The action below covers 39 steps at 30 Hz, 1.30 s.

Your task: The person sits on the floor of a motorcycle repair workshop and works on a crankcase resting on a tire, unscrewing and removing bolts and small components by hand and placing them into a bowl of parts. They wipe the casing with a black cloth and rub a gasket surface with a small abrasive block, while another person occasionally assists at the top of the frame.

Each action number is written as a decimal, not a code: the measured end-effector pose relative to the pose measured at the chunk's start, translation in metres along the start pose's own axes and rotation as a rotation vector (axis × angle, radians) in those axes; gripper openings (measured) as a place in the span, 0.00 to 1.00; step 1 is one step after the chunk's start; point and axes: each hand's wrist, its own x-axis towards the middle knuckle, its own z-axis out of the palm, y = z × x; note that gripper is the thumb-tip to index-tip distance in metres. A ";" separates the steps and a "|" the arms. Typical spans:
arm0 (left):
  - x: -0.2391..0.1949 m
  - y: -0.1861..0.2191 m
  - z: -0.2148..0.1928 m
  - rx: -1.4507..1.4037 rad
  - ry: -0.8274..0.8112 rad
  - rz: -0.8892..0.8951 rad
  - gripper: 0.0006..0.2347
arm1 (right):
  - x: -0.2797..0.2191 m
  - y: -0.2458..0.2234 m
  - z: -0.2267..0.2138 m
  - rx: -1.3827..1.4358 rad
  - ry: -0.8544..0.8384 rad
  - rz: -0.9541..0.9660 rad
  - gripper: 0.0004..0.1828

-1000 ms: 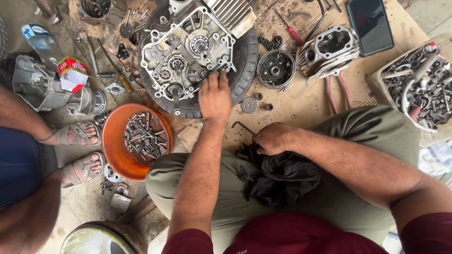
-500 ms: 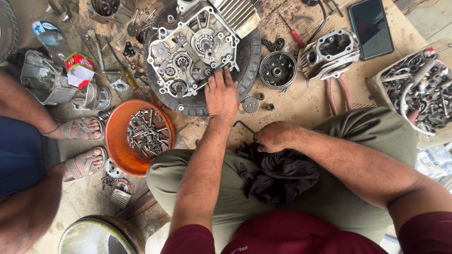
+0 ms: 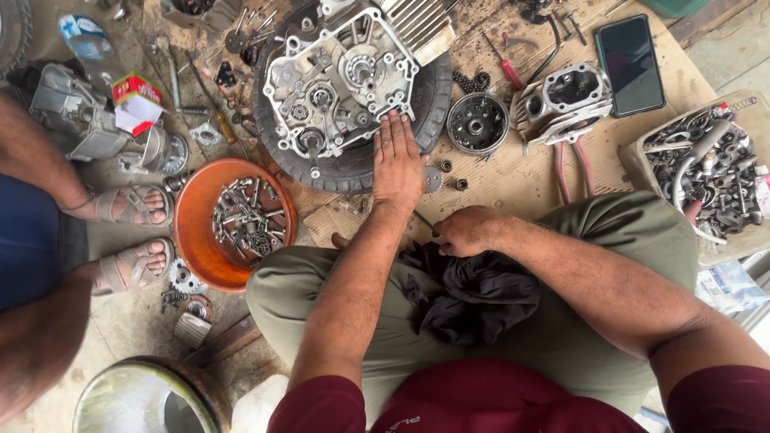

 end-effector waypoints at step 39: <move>-0.090 0.008 -0.088 -0.068 -0.381 -0.118 0.43 | -0.018 0.002 0.003 -0.006 0.129 -0.011 0.29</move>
